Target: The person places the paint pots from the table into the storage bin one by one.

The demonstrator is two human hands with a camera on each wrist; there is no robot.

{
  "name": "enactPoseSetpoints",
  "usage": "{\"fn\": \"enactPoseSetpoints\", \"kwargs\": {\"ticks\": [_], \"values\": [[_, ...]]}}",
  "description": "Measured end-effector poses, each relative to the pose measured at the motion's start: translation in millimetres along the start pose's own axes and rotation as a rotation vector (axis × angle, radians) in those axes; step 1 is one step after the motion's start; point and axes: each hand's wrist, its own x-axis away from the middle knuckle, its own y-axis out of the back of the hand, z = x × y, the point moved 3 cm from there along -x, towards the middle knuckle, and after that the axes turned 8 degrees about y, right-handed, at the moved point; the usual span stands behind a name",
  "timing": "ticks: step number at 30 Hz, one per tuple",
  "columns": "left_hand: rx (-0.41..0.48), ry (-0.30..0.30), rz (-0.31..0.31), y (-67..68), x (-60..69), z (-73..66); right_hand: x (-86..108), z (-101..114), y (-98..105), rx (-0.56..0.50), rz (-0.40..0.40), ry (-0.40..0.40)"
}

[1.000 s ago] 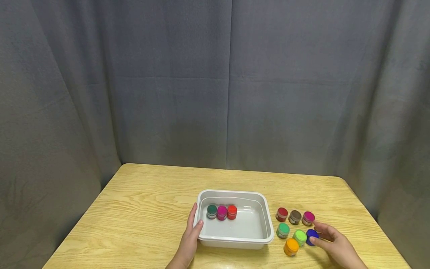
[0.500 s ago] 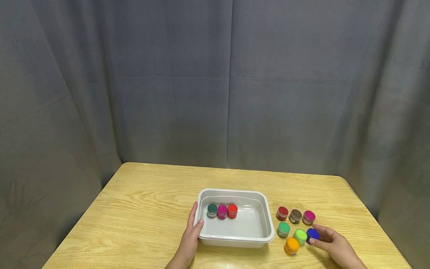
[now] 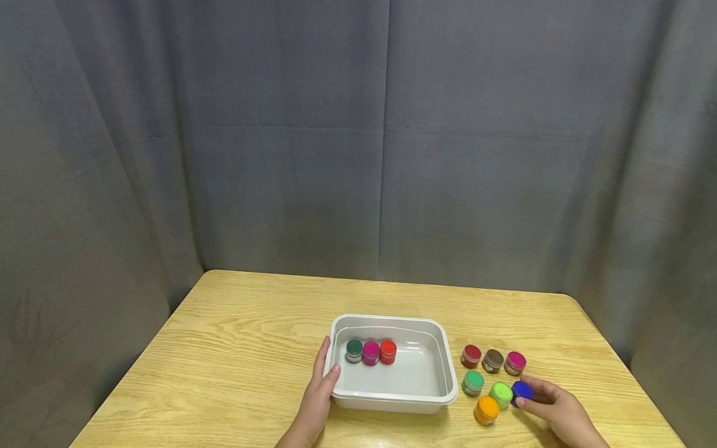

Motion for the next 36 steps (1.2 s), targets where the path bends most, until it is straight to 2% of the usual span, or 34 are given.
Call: {"fn": "enactPoseSetpoints", "kwargs": {"ticks": [7, 14, 22, 29, 36], "values": [[-0.006, 0.002, -0.004, -0.1, 0.9, -0.5, 1.3, 3, 4, 0.006, -0.029, -0.014], [-0.003, -0.007, -0.005, 0.2, -0.3, -0.3, 5.6, 18, 12, -0.033, -0.069, -0.008], [-0.003, 0.005, -0.011, 0.2, -0.7, 0.8, 7.6, 45, 15, -0.072, -0.082, 0.062], [-0.008, -0.003, -0.016, 0.3, -0.2, 0.8, 5.9, 69, 8, -0.107, -0.081, 0.145], [-0.005, -0.009, -0.016, 0.2, -0.2, 0.3, 3.5, 97, -4, -0.183, -0.076, 0.191]]}}
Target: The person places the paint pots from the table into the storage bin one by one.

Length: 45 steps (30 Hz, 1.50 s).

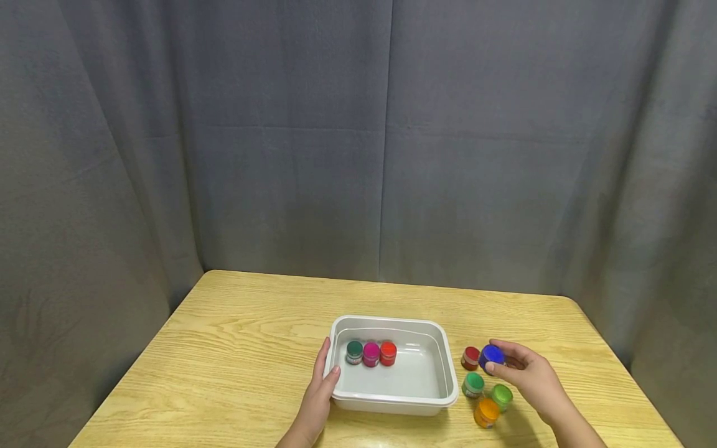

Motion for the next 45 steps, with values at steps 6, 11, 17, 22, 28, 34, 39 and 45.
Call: {"fn": "enactPoseSetpoints", "kwargs": {"ticks": [6, 11, 17, 22, 28, 34, 39, 45], "values": [[-0.007, 0.0, -0.007, 0.0, 1.0, -0.4, -8.6, 14, -15, -0.082, 0.014, 0.03], [-0.011, -0.002, -0.011, -0.3, 1.4, -0.9, -15.5, 26, -30, -0.136, 0.01, 0.039], [-0.01, 0.003, -0.012, -0.2, 1.0, -0.4, -23.3, 41, -47, -0.131, 0.007, 0.053], [-0.002, 0.001, -0.006, 0.0, 0.6, 0.4, -30.4, 49, -62, -0.135, 0.019, 0.06], [0.005, -0.007, -0.004, 0.5, 0.1, 0.9, -40.0, 56, -80, -0.129, -0.01, 0.057], [0.001, 0.002, 0.002, 0.2, 0.6, -0.3, -48.0, 59, -97, -0.137, -0.047, 0.049], [0.012, 0.014, 0.009, -0.5, 1.0, -1.4, -53.7, 62, -105, -0.045, -0.074, 0.052], [0.005, 0.012, 0.002, 0.4, 1.0, -1.4, -59.6, 62, -111, 0.019, -0.051, 0.038]]}}
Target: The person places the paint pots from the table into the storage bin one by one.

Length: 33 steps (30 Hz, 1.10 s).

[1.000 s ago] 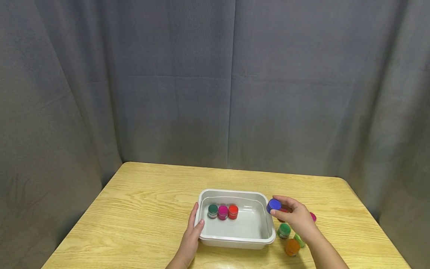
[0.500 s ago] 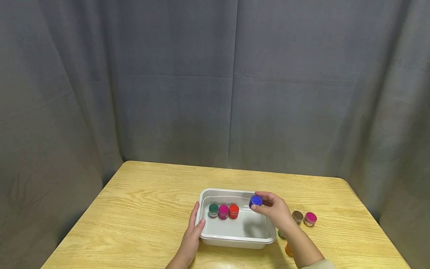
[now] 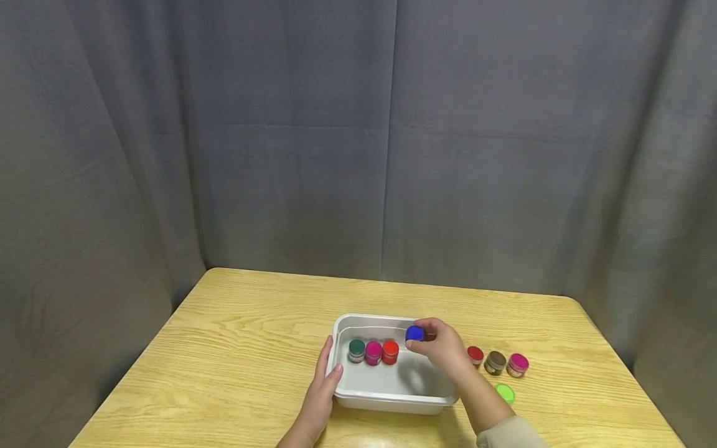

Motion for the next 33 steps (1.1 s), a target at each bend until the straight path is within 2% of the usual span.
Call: {"fn": "enactPoseSetpoints", "kwargs": {"ticks": [8, 14, 24, 33], "values": [[0.002, 0.005, 0.003, 0.0, 0.4, 1.4, -5.7, -7, -15, 0.021, 0.029, 0.016], [-0.002, 0.007, 0.01, -0.9, 1.4, 1.2, -5.7, -14, -25, 0.05, 0.033, -0.022], [0.0, -0.002, 0.002, -0.8, 0.8, -1.7, -6.3, -13, -28, 0.097, 0.02, -0.071], [-0.003, 0.002, -0.01, -1.2, 1.2, -1.2, -6.8, -15, -30, 0.141, 0.042, -0.081]]}}
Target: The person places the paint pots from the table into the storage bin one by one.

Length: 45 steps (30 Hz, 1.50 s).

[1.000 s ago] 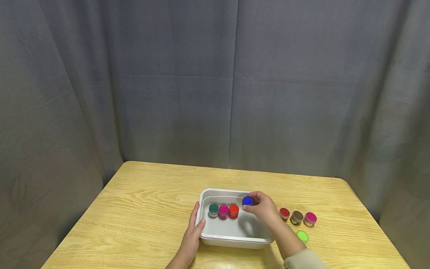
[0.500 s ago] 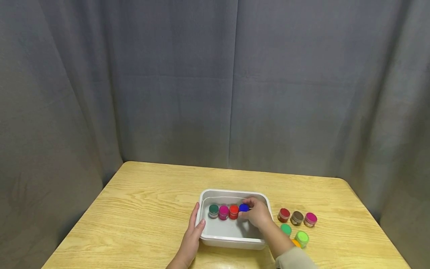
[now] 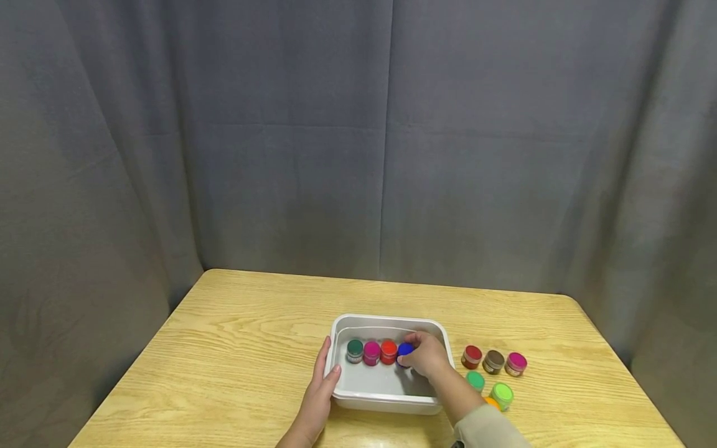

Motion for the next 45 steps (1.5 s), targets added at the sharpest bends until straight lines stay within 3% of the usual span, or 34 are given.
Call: {"fn": "enactPoseSetpoints", "kwargs": {"ticks": [23, 31, 39, 45], "values": [[0.003, 0.007, 0.002, -0.4, 0.2, 0.7, 0.4, 2, 3, -0.122, 0.006, 0.015], [0.001, 0.005, 0.003, 0.5, -0.3, 0.9, 6.2, 11, 19, -0.161, -0.003, 0.084], [0.002, 0.001, 0.003, 0.4, -0.3, 1.0, 19.4, 16, 47, -0.207, 0.035, 0.076], [0.005, 0.0, 0.002, 0.2, -0.5, 0.5, 26.7, 6, 70, -0.211, 0.057, 0.071]]}}
